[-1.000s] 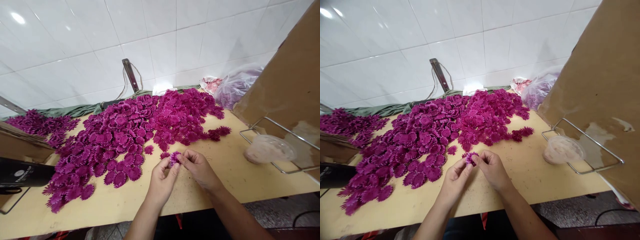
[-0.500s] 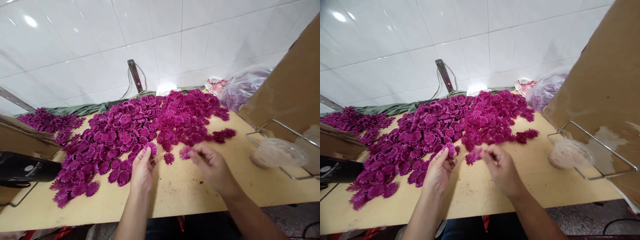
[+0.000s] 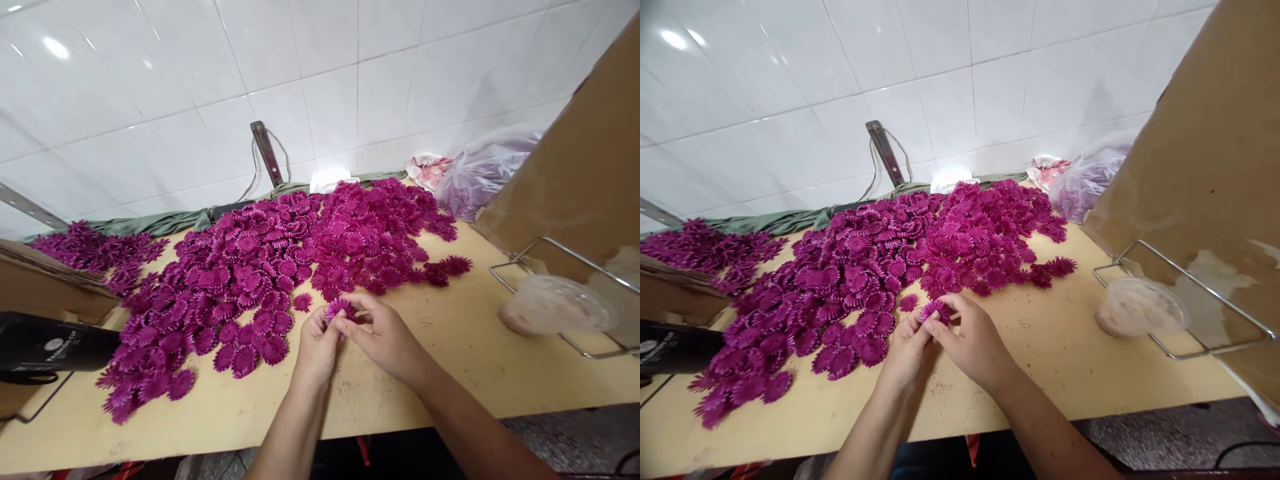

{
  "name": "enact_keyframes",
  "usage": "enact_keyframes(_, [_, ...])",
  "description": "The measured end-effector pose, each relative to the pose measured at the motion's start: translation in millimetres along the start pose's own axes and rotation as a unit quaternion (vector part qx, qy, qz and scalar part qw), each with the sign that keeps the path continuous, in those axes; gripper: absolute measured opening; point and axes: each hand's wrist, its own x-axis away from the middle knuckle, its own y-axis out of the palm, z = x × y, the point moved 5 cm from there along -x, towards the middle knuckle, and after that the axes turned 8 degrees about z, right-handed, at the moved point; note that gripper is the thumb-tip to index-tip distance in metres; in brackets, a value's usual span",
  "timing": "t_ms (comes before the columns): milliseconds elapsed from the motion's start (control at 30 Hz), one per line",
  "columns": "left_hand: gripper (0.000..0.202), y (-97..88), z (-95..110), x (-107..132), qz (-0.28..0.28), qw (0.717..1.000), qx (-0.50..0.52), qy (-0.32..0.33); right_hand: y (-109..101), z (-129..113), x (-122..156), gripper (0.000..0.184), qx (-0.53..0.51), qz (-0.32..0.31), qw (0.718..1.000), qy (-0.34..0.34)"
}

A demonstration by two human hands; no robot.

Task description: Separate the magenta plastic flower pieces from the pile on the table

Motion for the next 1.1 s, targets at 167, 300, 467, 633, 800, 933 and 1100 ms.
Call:
enact_keyframes(167, [0.032, -1.5, 3, -1, -0.001, 0.999, -0.047, 0.022, -8, 3, -4, 0.018, 0.009, 0.054, 0.999, 0.005])
enact_keyframes(300, [0.020, -5.0, 8, 0, 0.028, 0.973, -0.193, 0.127, -11, -9, 1, 0.019, 0.103, 0.080, 0.991, -0.014])
enact_keyframes(467, [0.015, -3.5, 14, 9, 0.036, 0.896, -0.377, 0.233, -3, -11, -1, 0.023, 0.164, 0.066, 0.984, -0.019])
enact_keyframes(633, [0.014, 1.3, 18, 16, -0.054, 0.895, -0.375, 0.237, -6, 7, -5, 0.015, 0.101, 0.040, 0.994, -0.002])
enact_keyframes(800, [0.019, 1.0, 14, 17, -0.089, 0.956, -0.238, 0.146, -10, 12, -7, 0.014, -0.033, -0.020, 0.999, 0.009])
enact_keyframes(933, [0.021, -0.7, 12, 15, -0.070, 0.983, -0.145, 0.087, -8, 19, -7, 0.021, -0.122, -0.032, 0.990, 0.067])
enact_keyframes(1100, [0.026, -5.7, 8, 12, -0.044, 0.997, -0.064, 0.025, -2, 20, -6, 0.023, -0.130, -0.040, 0.989, 0.061])
